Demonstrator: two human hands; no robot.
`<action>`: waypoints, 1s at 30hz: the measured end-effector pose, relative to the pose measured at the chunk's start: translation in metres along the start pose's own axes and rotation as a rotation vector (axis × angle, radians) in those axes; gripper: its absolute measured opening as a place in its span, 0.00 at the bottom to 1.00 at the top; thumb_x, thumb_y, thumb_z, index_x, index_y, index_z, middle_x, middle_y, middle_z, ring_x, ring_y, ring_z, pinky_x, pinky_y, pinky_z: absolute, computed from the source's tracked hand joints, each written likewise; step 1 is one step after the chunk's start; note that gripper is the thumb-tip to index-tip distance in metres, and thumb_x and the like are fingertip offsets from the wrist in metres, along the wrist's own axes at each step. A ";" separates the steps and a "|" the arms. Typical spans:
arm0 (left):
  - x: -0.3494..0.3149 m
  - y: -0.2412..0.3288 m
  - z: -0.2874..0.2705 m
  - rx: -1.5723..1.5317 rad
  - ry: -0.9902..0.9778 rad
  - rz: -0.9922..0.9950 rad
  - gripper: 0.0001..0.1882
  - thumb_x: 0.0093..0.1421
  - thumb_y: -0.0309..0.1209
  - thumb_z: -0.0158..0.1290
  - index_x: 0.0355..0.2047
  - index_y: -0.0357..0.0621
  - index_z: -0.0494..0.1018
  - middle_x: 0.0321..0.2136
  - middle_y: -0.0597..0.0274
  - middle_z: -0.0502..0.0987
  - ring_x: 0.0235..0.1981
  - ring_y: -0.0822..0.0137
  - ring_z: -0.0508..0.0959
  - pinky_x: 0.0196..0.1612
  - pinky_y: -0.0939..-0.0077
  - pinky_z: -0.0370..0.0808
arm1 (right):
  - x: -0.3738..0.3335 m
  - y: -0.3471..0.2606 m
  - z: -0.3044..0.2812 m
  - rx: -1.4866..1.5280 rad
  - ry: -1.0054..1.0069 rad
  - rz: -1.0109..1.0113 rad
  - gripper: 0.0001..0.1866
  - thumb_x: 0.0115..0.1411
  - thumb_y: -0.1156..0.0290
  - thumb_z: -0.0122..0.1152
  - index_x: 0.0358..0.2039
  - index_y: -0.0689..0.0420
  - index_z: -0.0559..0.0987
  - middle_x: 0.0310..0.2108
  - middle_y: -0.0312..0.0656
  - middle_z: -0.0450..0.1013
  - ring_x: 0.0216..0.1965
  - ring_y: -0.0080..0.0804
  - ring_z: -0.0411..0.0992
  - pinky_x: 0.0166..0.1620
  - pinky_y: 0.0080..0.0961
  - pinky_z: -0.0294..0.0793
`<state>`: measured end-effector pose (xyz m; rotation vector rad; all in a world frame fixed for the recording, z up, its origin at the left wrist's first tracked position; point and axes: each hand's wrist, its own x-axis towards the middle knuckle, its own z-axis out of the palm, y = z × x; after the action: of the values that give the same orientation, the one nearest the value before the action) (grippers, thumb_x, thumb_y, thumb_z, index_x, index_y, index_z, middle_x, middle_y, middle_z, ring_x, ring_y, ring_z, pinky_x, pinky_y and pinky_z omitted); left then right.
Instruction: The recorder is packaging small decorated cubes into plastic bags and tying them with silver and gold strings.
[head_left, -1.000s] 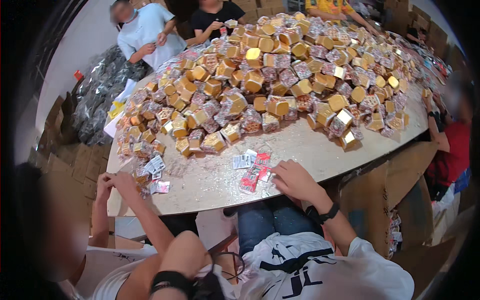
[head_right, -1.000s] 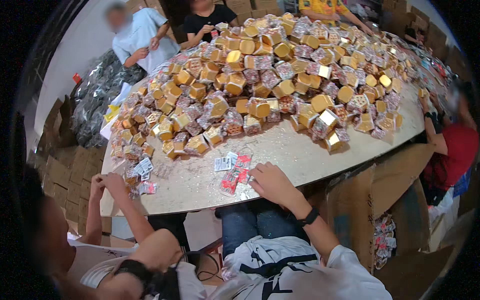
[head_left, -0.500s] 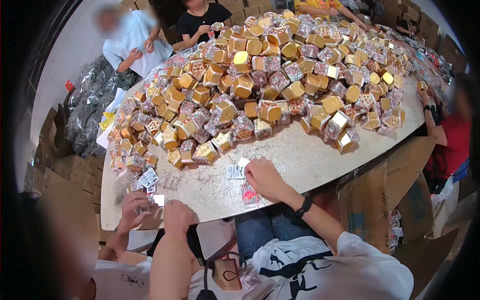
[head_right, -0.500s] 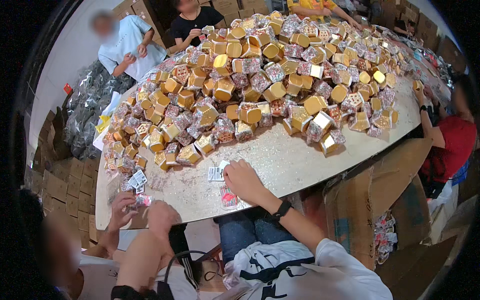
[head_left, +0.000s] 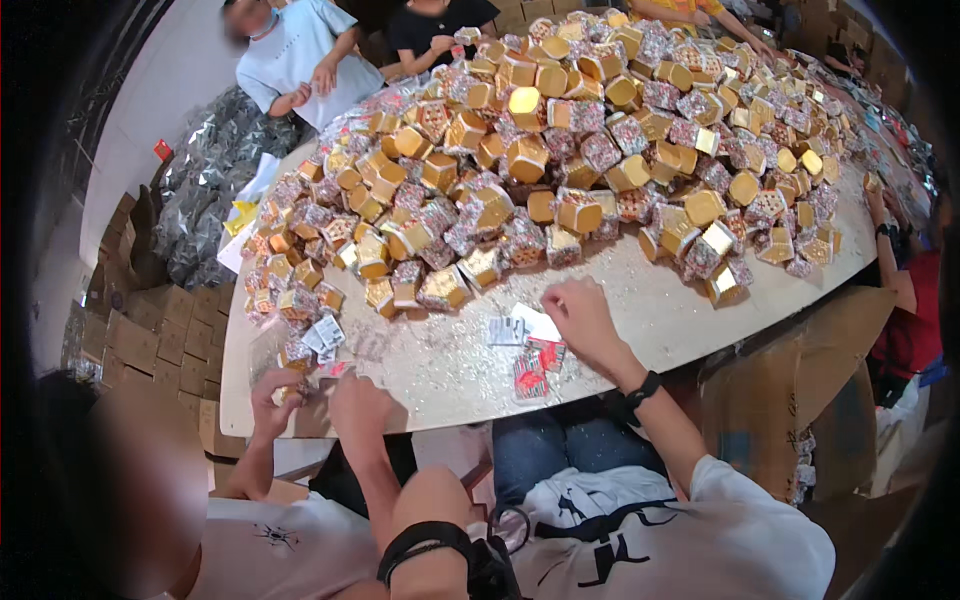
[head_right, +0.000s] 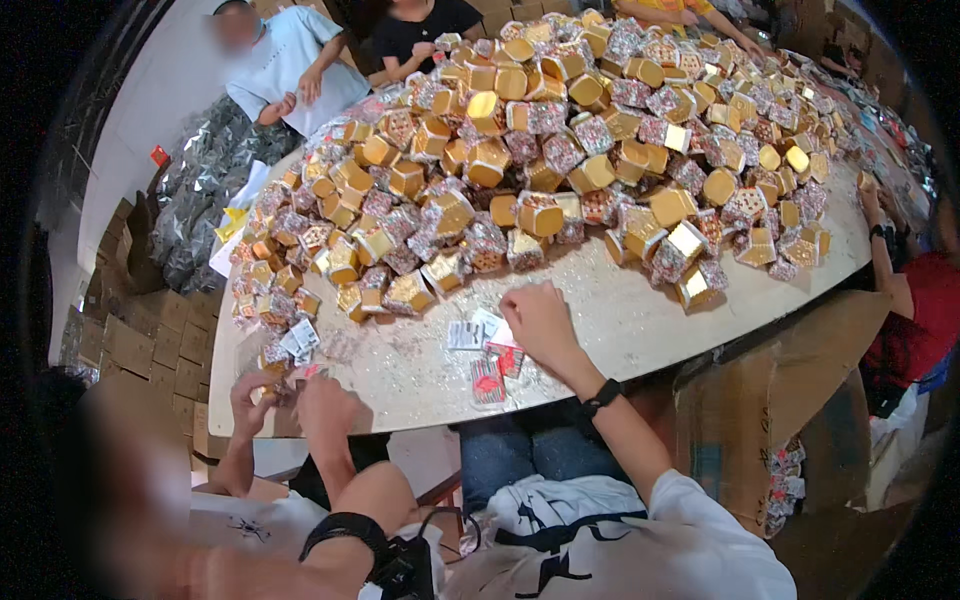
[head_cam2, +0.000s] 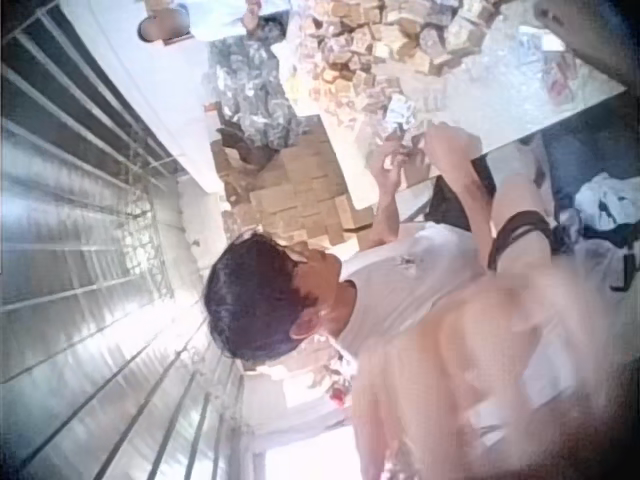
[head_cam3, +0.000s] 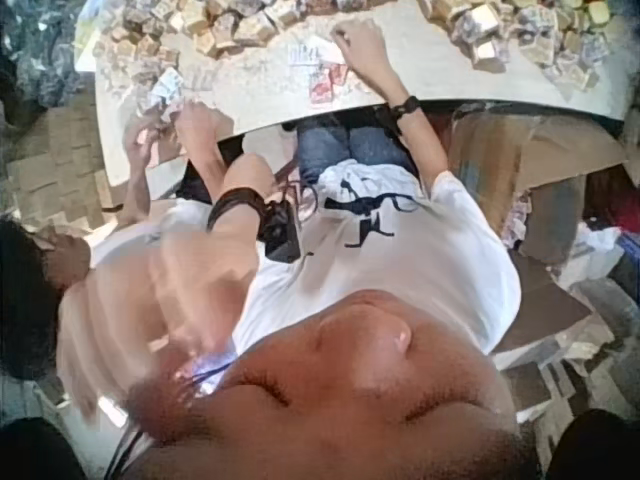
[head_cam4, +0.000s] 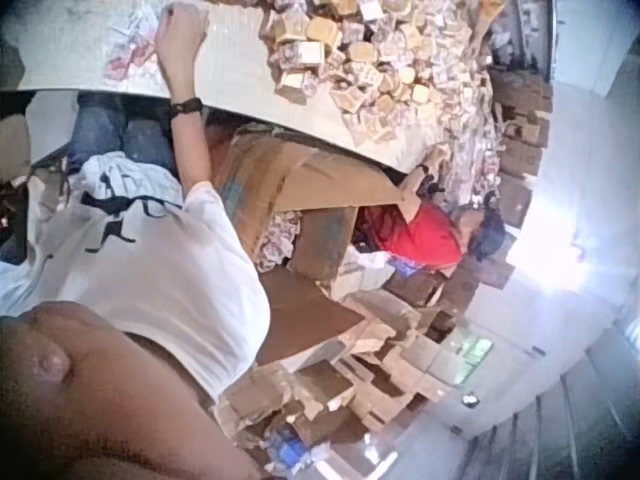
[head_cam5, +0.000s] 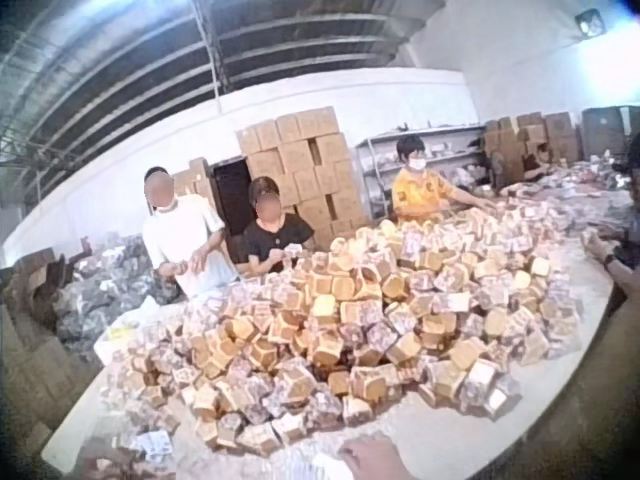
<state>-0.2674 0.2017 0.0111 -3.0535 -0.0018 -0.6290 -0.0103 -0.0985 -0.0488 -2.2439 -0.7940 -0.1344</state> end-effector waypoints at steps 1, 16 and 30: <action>0.002 0.007 -0.005 -0.027 0.018 0.005 0.19 0.44 0.33 0.53 0.38 0.42 0.67 0.30 0.57 0.67 0.37 0.61 0.68 0.39 0.72 0.65 | 0.005 -0.002 0.004 0.128 0.141 -0.048 0.08 0.54 0.70 0.57 0.34 0.58 0.75 0.25 0.39 0.72 0.32 0.34 0.69 0.38 0.31 0.68; 0.073 0.158 -0.054 -0.452 0.370 0.122 0.42 0.41 0.44 0.62 0.51 0.32 0.58 0.47 0.44 0.65 0.52 0.51 0.65 0.55 0.64 0.61 | -0.012 -0.052 -0.072 1.919 0.131 0.060 0.07 0.64 0.74 0.42 0.42 0.57 0.67 0.23 0.34 0.63 0.33 0.29 0.70 0.42 0.35 0.76; 0.093 0.214 0.039 -1.650 -0.456 -0.138 0.48 0.42 0.27 0.66 0.60 0.37 0.50 0.44 0.58 0.68 0.43 0.64 0.71 0.48 0.71 0.68 | -0.032 -0.096 -0.092 2.159 0.092 -0.001 0.05 0.66 0.72 0.39 0.40 0.53 0.66 0.22 0.31 0.57 0.28 0.21 0.59 0.51 0.62 0.66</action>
<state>-0.1653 -0.0118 0.0068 -4.6857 0.5728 0.4353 -0.0793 -0.1257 0.0659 -0.1704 -0.3625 0.4366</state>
